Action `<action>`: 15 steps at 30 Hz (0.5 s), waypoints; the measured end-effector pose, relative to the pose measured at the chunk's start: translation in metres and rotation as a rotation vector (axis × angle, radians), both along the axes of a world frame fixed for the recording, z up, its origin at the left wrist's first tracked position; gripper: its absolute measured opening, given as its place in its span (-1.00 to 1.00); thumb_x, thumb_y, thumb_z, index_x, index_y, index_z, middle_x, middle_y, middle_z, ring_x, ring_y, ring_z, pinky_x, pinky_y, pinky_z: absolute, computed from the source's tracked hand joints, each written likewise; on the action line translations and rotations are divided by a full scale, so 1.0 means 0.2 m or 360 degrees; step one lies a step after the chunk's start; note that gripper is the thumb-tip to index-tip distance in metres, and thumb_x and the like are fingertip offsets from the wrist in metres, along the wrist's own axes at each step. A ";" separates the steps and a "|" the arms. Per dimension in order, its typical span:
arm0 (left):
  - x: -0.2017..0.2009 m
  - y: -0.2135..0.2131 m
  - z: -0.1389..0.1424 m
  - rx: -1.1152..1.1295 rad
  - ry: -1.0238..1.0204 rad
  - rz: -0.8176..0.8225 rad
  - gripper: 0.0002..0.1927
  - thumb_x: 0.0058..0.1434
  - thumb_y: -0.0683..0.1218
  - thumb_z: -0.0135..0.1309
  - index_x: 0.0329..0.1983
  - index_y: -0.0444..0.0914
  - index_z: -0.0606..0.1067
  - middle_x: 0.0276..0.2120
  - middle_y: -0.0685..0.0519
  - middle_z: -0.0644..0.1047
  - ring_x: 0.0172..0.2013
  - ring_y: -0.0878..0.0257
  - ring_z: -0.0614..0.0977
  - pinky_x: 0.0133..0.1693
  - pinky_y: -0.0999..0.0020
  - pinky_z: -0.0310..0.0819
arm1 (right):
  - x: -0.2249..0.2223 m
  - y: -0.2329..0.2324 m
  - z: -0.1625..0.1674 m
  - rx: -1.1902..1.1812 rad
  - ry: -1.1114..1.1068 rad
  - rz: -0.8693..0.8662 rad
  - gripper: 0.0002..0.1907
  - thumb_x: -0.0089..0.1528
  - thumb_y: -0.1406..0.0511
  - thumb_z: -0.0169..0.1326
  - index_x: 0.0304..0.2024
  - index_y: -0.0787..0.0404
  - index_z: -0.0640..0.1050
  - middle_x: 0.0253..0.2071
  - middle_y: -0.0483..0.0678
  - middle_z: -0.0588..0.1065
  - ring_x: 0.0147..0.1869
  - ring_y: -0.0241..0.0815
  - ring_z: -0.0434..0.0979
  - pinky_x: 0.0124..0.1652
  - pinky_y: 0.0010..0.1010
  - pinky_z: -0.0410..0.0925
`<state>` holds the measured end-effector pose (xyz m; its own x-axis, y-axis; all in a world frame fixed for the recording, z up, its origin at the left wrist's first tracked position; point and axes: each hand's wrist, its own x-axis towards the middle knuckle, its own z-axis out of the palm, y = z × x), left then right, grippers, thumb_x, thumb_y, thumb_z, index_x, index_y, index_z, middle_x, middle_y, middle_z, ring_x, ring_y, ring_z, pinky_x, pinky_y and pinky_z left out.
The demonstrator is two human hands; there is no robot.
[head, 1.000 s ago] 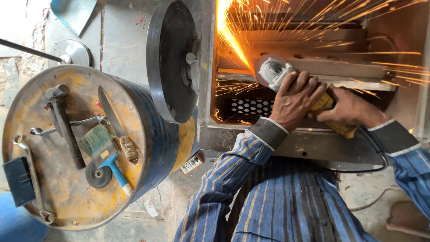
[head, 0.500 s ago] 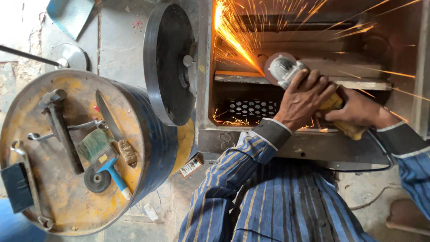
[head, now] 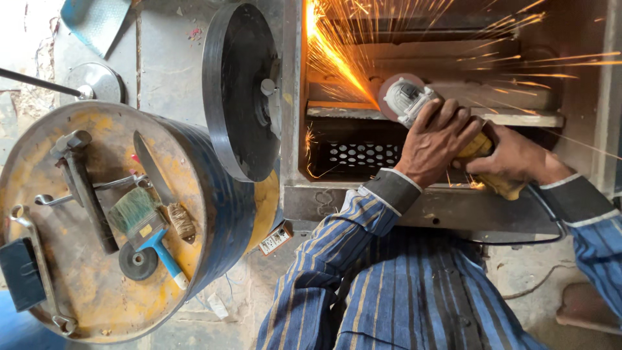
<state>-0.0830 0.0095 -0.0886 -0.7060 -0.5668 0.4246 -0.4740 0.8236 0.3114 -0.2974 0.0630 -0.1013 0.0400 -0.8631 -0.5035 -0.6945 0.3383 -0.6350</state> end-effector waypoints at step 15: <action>0.07 0.00 0.02 0.0032 -0.0067 0.0052 -0.32 -0.01 0.06 0.18 0.24 -0.09 0.36 0.19 0.06 0.42 0.34 0.10 0.33 0.46 0.05 -0.01 | 0.06 -0.03 0.00 0.0030 0.0120 0.0069 -0.14 -0.17 0.22 0.41 0.18 0.28 0.44 0.04 0.13 0.57 0.07 0.01 0.58 0.11 -0.20 0.42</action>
<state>-0.0682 0.0103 -0.0852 -0.7038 -0.5979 0.3835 -0.5135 0.8013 0.3069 -0.2853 0.0562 -0.1016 0.0384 -0.8518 -0.5224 -0.7544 0.3181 -0.5742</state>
